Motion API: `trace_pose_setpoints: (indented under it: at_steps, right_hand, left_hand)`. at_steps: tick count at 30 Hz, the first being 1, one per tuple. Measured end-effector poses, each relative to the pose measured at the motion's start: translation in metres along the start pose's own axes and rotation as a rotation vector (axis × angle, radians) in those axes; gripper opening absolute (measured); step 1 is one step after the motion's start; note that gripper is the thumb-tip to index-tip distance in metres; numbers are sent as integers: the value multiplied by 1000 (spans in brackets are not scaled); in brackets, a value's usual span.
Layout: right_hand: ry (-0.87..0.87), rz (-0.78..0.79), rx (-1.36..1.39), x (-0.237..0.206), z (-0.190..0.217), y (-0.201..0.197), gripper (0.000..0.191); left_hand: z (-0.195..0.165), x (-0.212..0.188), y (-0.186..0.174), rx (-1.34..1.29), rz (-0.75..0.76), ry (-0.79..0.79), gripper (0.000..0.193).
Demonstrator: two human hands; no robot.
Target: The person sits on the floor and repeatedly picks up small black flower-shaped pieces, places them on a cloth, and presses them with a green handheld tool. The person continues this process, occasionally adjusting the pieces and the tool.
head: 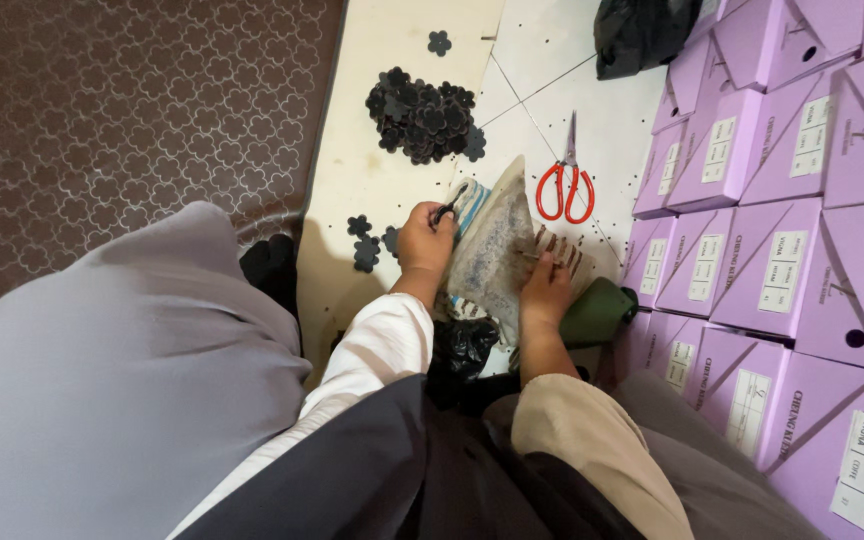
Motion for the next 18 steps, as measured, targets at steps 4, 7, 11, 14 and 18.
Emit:
trace_pose_setpoints:
  at_steps: [4,7,11,14,18]
  right_hand:
    - [95,5,156,0,-9,0,32]
    - [-21,9,77,2,-6,-2,32]
    - [121,-27,288,3,-19,-3,32]
    - [180,-52,348,2,-25,-3,33]
    - [212,-88,286,1,-26,-6,37]
  left_hand:
    - [-14,-5,0,46,-36,89,21]
    - [-19,-11,8,107,69,52,22]
    - [-31,-19,18,133,158,141,21]
    - [-35,-24,25,123,229,198,23]
    - [-32,-28,30,203,291,197,22]
Point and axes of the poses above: each hand's wrist, its own x-axis towards the middle knuckle, its own y-axis out of the palm, z = x × y, the point moved 6 cm from there along x, towards the middle knuckle, and after that the axes turned 13 degrees about x, right-handed, at the moved point
